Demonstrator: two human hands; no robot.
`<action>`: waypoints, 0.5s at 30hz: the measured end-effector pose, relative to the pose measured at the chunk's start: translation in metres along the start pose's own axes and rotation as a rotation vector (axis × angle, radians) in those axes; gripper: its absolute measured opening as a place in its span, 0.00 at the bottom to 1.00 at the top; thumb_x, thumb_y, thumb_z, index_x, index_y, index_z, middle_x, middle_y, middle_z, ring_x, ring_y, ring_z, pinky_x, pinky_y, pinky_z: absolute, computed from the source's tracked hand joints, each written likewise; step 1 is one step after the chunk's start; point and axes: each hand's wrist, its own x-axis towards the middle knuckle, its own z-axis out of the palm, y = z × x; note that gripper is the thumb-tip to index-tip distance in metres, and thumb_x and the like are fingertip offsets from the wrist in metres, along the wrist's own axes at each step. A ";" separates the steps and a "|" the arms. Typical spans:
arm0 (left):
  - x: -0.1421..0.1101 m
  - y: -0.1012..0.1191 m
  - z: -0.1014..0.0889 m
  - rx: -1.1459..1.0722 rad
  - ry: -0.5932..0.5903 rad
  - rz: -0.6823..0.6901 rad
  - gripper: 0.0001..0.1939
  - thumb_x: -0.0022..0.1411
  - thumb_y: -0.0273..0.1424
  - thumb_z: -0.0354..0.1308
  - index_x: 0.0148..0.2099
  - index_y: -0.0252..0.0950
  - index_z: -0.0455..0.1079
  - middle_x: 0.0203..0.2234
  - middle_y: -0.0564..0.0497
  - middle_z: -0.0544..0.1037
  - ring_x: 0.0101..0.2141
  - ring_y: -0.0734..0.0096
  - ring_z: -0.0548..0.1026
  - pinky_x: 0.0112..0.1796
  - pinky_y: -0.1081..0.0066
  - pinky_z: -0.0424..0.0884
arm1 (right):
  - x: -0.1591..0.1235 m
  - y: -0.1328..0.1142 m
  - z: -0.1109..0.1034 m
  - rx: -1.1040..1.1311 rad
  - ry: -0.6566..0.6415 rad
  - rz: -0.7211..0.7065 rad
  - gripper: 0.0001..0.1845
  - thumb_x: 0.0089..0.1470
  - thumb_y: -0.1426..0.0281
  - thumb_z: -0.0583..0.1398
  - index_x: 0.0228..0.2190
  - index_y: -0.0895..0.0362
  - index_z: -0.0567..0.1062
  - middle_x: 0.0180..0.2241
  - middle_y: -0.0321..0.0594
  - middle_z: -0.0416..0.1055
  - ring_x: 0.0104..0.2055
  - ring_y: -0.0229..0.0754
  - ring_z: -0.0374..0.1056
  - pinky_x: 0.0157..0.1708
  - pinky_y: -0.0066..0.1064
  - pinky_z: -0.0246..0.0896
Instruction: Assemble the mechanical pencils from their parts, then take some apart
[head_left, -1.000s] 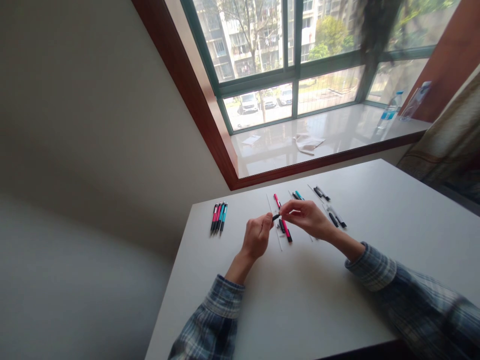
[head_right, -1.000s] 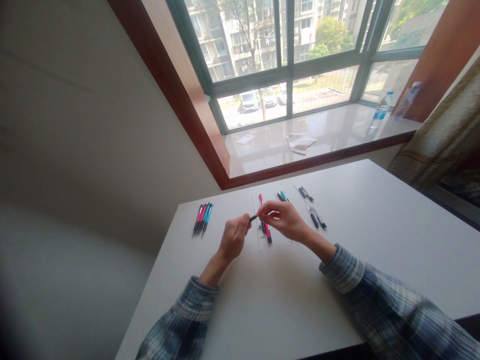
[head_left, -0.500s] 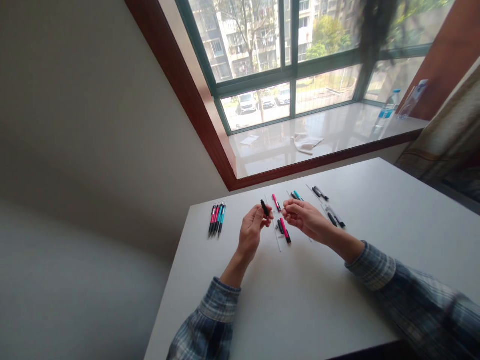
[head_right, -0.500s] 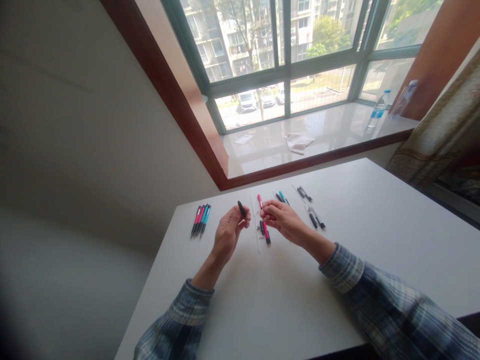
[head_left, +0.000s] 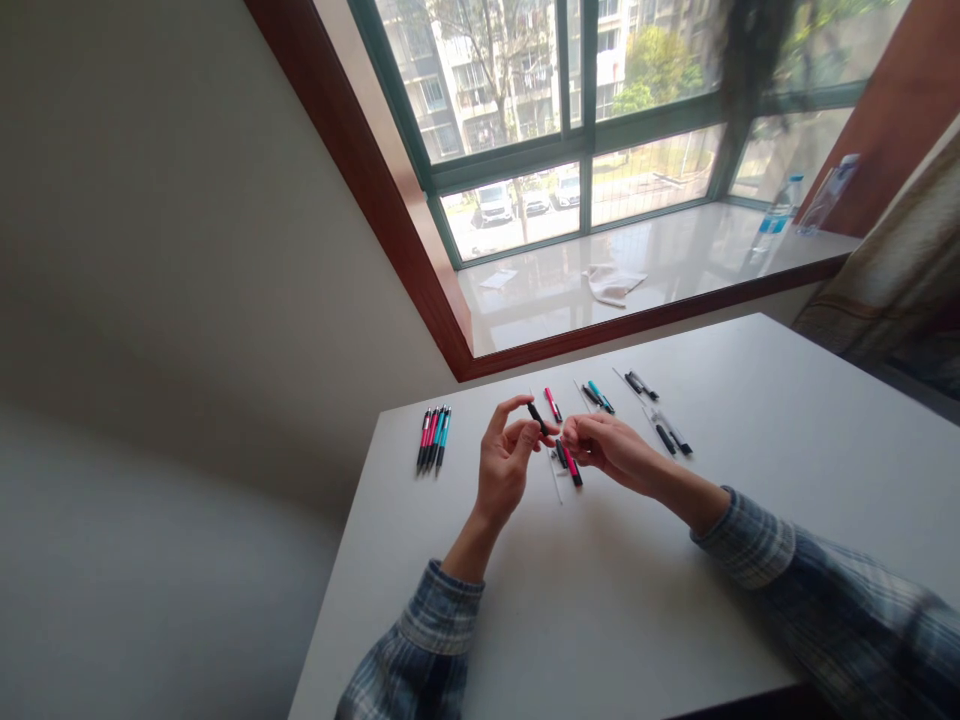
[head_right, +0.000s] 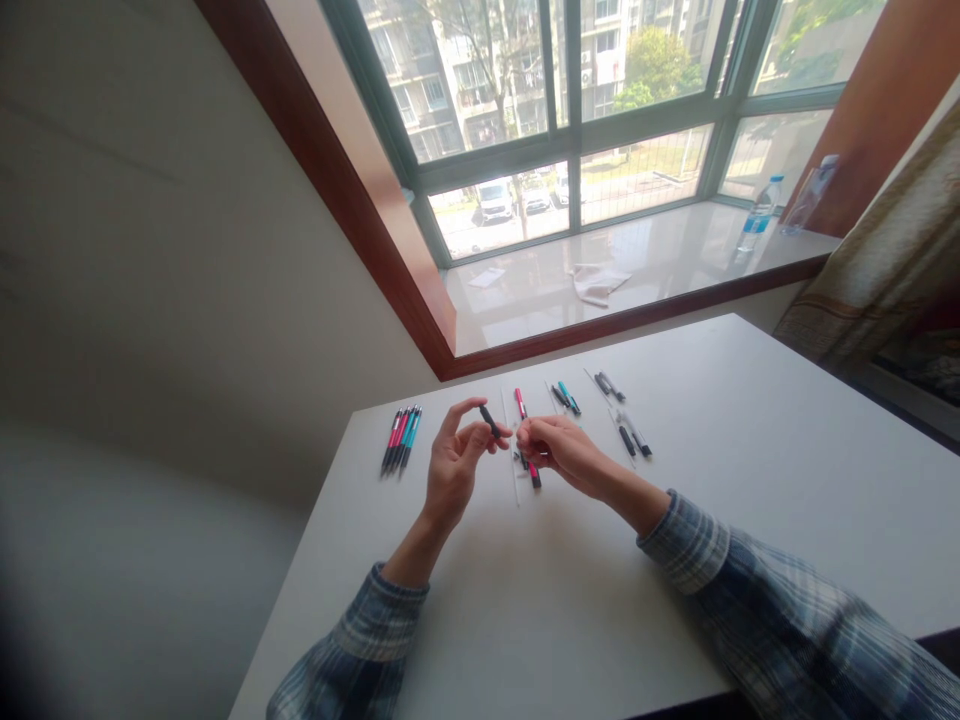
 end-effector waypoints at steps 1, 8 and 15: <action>0.001 0.000 0.000 0.000 -0.001 0.001 0.19 0.68 0.40 0.61 0.57 0.38 0.66 0.33 0.48 0.84 0.31 0.67 0.80 0.37 0.68 0.71 | 0.000 -0.001 0.001 -0.032 0.004 -0.017 0.15 0.58 0.63 0.60 0.23 0.57 0.69 0.23 0.32 0.56 0.26 0.35 0.48 0.26 0.30 0.41; 0.006 -0.001 -0.002 -0.007 0.059 -0.009 0.21 0.64 0.41 0.65 0.54 0.37 0.68 0.30 0.49 0.83 0.28 0.68 0.79 0.34 0.69 0.72 | 0.000 -0.007 0.007 -0.433 -0.016 -0.161 0.22 0.62 0.52 0.60 0.31 0.59 0.77 0.23 0.32 0.58 0.26 0.35 0.51 0.26 0.30 0.43; 0.007 -0.006 -0.001 -0.110 0.116 -0.128 0.23 0.61 0.43 0.67 0.53 0.37 0.68 0.28 0.49 0.82 0.25 0.72 0.75 0.27 0.74 0.67 | -0.002 -0.007 0.009 -0.546 -0.030 -0.208 0.23 0.60 0.49 0.62 0.31 0.58 0.77 0.23 0.32 0.63 0.25 0.35 0.55 0.25 0.29 0.46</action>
